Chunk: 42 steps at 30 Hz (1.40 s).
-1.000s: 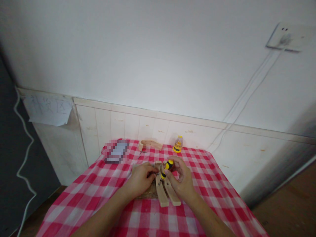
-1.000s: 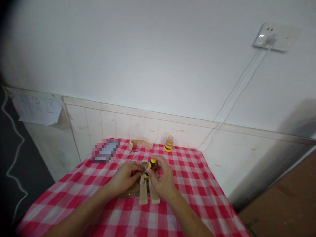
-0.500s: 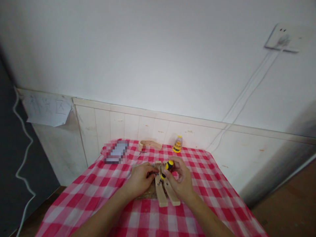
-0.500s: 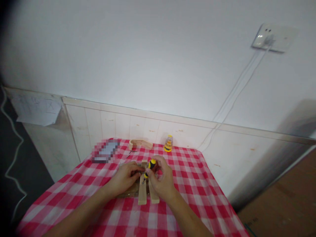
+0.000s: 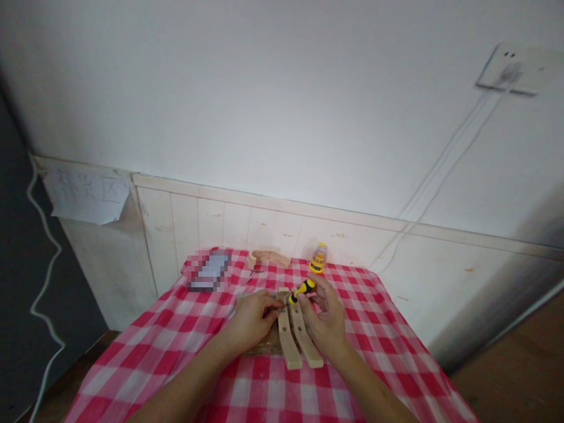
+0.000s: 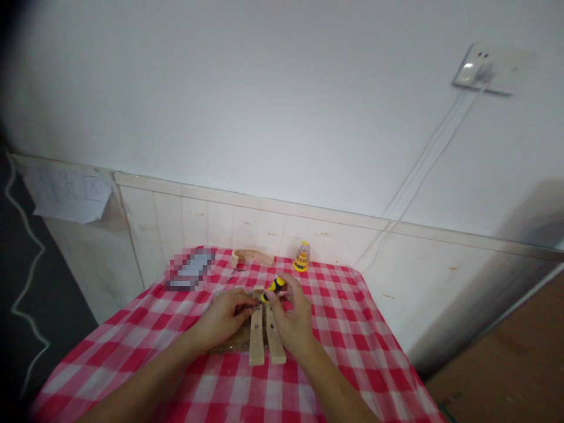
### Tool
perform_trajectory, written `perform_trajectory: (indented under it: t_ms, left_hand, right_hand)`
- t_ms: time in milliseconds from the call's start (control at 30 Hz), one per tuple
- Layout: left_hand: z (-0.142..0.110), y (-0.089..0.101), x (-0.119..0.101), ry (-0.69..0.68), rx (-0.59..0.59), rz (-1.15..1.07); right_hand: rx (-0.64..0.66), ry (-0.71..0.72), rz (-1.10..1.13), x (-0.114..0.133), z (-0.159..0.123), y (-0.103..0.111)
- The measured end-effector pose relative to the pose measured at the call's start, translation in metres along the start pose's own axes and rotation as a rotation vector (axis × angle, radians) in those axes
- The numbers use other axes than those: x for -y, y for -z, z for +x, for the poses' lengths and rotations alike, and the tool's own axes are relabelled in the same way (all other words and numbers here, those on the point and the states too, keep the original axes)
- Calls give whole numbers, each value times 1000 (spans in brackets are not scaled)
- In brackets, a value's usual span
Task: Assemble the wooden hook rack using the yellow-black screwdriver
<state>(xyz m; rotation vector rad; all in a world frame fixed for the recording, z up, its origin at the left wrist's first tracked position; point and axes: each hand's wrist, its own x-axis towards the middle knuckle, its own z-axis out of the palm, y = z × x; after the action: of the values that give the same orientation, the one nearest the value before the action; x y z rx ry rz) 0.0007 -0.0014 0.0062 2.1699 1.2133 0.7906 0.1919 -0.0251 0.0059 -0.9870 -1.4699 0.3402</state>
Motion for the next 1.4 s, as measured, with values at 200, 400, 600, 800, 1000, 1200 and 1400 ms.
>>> perform_trajectory:
  t_ms: [200, 400, 600, 800, 1000, 1200, 1400]
  left_hand:
    - [0, 0, 0, 3, 11, -27]
    - [0, -1, 3, -11, 8, -14]
    - [0, -1, 2, -26, -12, -21]
    - [0, -3, 4, -39, -26, -27]
    - [1, -4, 6, -30, -28, -60]
    - [1, -3, 3, -11, -15, -26]
    - [1, -2, 3, -11, -7, -17]
  right_hand:
    - [56, -17, -6, -8, -1, 1]
    - [70, -16, -4, -11, -1, 1]
    - [156, 4, -24, -5, 1, 3]
    - [252, -28, 33, 2, 5, 3]
    - [160, -60, 50, 0, 5, 1]
    - [106, -66, 56, 5, 7, 0]
    - [87, -64, 56, 5, 7, -1]
